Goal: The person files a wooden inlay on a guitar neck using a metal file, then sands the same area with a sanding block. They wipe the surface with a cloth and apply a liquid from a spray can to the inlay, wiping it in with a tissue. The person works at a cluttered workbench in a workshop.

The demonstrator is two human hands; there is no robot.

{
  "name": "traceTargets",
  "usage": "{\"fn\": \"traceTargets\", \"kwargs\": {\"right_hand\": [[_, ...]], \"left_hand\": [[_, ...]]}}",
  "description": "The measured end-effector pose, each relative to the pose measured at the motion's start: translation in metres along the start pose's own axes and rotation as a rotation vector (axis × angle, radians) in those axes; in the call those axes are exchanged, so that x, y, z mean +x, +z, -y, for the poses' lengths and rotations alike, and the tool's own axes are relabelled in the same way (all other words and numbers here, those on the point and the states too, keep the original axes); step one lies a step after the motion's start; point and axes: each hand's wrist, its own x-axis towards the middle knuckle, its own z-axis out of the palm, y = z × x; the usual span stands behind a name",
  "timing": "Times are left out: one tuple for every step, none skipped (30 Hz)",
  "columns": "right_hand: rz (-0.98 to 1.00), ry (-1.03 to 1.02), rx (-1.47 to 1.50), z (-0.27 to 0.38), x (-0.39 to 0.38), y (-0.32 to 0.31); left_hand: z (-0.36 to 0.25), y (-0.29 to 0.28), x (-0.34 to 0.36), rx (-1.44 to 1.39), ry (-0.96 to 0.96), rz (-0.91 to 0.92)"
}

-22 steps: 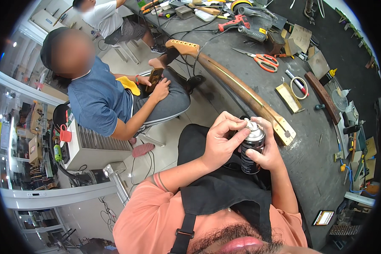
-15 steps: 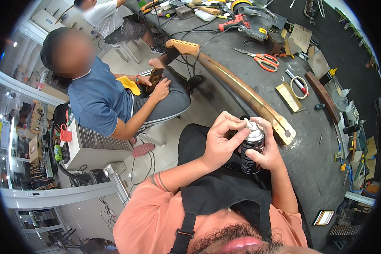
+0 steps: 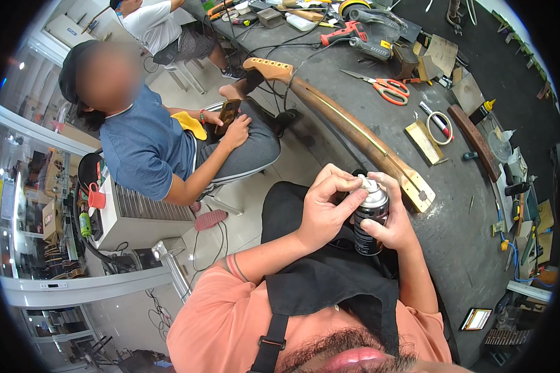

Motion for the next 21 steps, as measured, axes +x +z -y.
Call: {"fn": "traceTargets", "kwargs": {"right_hand": [[-0.001,-0.002,-0.003,-0.0002,0.0,0.0001],[-0.001,-0.004,-0.006,-0.0006,-0.0001,0.0001],[0.0,-0.011,-0.015,-0.001,-0.0001,0.0],[0.0,-0.016,-0.025,-0.0013,-0.0001,-0.0003],[0.002,-0.022,-0.035,-0.0015,0.0,-0.0005],[0.0,-0.025,-0.039,-0.0015,0.0001,-0.0005],[-0.001,-0.028,-0.044,-0.0014,0.0001,-0.0003],[-0.002,-0.031,-0.049,-0.0014,0.0001,0.0],[-0.003,-0.032,-0.047,-0.0015,0.0002,0.0004],[-0.004,-0.033,-0.044,-0.0015,0.0002,0.0007],[-0.005,-0.034,-0.042,-0.0016,0.0002,0.0009],[-0.007,-0.032,-0.042,-0.0017,0.0004,0.0012],[-0.011,-0.029,-0.043,-0.0017,0.0004,0.0011],[-0.014,-0.026,-0.043,-0.0017,0.0005,0.0012],[-0.016,-0.03,-0.06,-0.0012,0.0008,0.0012],[-0.016,-0.035,-0.078,0.0002,0.0012,0.0012],[-0.017,-0.04,-0.095,0.0009,0.0017,0.0014],[-0.016,-0.026,-0.08,0.0009,0.0021,0.0021],[-0.019,-0.01,-0.067,0.0013,0.0007,0.0022],[-0.023,0.006,-0.053,0.0016,-0.0005,0.0026],[-0.023,-0.01,-0.059,0.0019,0.002,0.0036]], "left_hand": [[-0.0005,-0.0003,-0.0004,0.006,-0.005,0.007],[-0.0011,-0.0008,-0.0008,0.013,-0.011,0.014],[-0.0013,-0.0012,-0.0011,0.019,-0.017,0.021],[-0.0011,-0.0013,-0.0012,0.016,-0.016,0.02],[-0.0005,-0.0016,-0.0013,0.013,-0.016,0.02],[-0.0001,-0.0016,-0.0015,0.011,-0.016,0.02],[0.0004,-0.0011,-0.0012,0.009,-0.004,0.012],[0.0012,-0.0002,-0.0007,0.007,0.008,0.005],[0.0017,0.0001,-0.0004,0.006,0.02,-0.003],[0.0022,-0.0002,-0.0005,0.0,0.02,-0.001],[0.0029,-0.0008,-0.0008,-0.005,0.021,0.0],[0.0033,-0.0013,-0.0009,-0.01,0.022,0.001],[0.0026,-0.001,-0.0004,0.004,0.036,0.007],[0.0012,-0.0005,0.0006,0.018,0.05,0.012],[0.0004,-0.0006,0.0013,0.032,0.065,0.017],[0.0003,-0.001,0.0015,0.038,0.058,0.017],[0.0003,-0.0015,0.0017,0.043,0.052,0.016],[0.0002,-0.0021,0.002,0.049,0.045,0.016],[0.0007,-0.0011,0.0016,0.012,0.012,-0.002],[0.0012,-0.0004,0.0016,-0.024,-0.023,-0.02],[0.0016,-0.0001,0.0024,-0.06,-0.058,-0.037]]}}
